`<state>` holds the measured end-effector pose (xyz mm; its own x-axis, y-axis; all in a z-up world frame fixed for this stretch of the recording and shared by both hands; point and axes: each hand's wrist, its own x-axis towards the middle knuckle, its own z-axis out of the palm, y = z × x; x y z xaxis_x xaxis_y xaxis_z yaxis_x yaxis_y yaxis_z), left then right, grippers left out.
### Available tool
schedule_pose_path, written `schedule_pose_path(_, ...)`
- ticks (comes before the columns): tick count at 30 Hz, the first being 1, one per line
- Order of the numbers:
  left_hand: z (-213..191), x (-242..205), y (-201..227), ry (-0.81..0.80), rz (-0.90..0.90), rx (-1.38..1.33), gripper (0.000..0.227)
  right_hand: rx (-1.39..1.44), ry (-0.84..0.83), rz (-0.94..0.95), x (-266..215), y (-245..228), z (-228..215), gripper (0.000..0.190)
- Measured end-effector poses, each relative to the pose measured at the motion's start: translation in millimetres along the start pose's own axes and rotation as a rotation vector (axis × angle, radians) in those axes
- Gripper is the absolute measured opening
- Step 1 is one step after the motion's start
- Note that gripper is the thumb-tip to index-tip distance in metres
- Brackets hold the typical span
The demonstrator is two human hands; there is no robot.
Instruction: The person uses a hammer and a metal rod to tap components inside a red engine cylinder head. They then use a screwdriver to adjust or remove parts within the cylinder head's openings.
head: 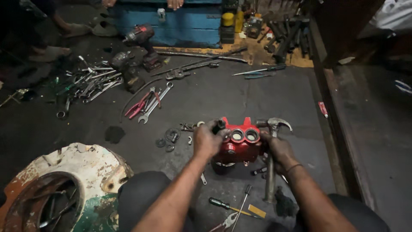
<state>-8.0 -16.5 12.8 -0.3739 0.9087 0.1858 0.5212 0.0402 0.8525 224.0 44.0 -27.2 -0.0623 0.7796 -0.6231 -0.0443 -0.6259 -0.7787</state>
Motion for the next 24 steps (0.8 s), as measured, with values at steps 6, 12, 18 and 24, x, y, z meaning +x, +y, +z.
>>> schedule_pose_path(6,-2,-1,3,-0.056,0.045,0.072,0.032,-0.23,0.048,-0.034,17,2,-9,0.04)
schedule_pose_path(12,-4,-4,16,0.038,0.146,0.046,0.032,-1.185,0.325,-0.583,-48,-71,13,0.062)
schedule_pose_path(18,-7,-7,13,-0.034,0.143,-0.014,0.025,-1.381,0.235,-1.245,-114,-136,52,0.034)
schedule_pose_path(24,-11,-7,19,-0.047,0.058,0.038,0.032,-1.553,-0.05,-1.222,-135,-127,83,0.023)
